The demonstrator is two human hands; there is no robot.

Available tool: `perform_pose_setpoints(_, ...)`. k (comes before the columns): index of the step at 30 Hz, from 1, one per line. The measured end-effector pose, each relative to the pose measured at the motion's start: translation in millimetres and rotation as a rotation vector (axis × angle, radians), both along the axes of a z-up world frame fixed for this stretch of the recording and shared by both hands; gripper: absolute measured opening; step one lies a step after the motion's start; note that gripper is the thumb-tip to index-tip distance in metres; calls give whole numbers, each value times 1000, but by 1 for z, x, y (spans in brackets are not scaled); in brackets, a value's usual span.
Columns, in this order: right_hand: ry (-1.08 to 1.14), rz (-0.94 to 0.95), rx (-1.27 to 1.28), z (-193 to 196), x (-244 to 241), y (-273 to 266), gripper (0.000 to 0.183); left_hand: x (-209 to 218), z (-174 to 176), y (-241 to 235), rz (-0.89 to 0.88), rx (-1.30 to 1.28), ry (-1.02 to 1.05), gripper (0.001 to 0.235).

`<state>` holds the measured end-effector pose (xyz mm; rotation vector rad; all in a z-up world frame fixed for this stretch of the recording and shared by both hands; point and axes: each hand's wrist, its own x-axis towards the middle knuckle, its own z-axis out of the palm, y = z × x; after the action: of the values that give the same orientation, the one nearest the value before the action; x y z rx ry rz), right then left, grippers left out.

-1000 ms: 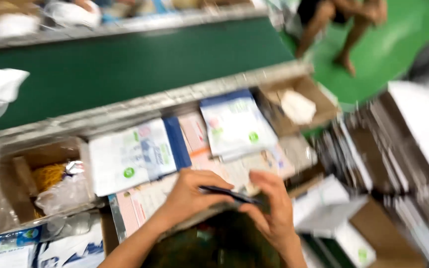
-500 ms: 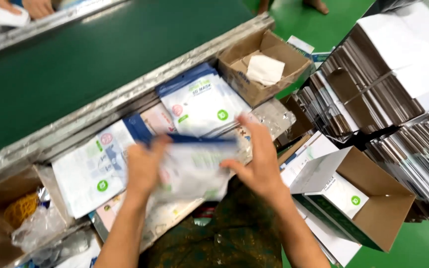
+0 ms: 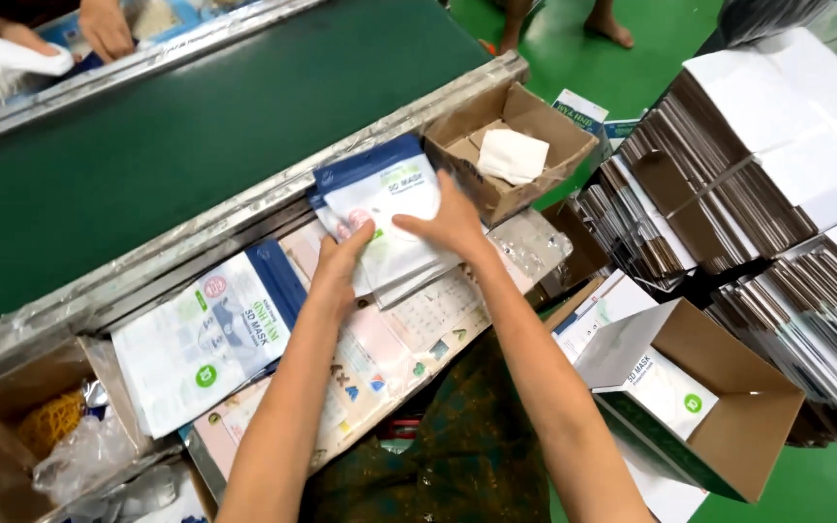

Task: The recorder is packing face masks into individual plastic bags and then into cardboard boxes, finishing by sealing the boxes with tape.

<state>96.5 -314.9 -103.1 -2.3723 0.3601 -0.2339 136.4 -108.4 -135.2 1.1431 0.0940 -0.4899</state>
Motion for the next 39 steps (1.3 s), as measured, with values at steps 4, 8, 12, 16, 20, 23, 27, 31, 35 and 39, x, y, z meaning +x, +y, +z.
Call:
perform_pose_setpoints(4, -8, -37, 584, 16, -9, -11, 108, -11, 15, 9, -2, 48, -132, 98)
perform_pose_setpoints(8, -49, 32, 779, 52, -65, 17, 99, -59, 63, 40, -54, 110, -462, 128)
perform_pose_setpoints(12, -485, 175, 316, 46, -116, 37, 117, -66, 4, 65, -152, 30, -766, 152)
perform_pose_setpoints(16, -513, 340, 334, -27, -134, 26, 121, -80, 2, 69, -113, 394, -1218, 171)
perform_pose_setpoints(20, -278, 338, 409, -101, -115, -3, 99, -96, 19, 54, -203, 77, -808, 169)
perform_pose_setpoints(23, -214, 262, 520, -108, -108, -22, 76, -113, 62, 42, -96, 117, -837, 155)
perform_pose_setpoints(27, -304, 99, 479, -90, -137, -29, 71, -133, 130, 47, -327, 264, -1041, 131)
perform_pose_setpoints(31, -409, -124, 419, -28, -178, -7, 66, -145, 154, 16, -518, 9, -864, 106)
perform_pose_setpoints(35, -529, -336, 357, 6, -221, -7, 61, -171, 155, -22, -583, -36, -948, 105)
perform_pose_setpoints(39, -609, -552, 307, -27, -325, -88, 56, -183, 122, -66, -673, -306, -685, 83)
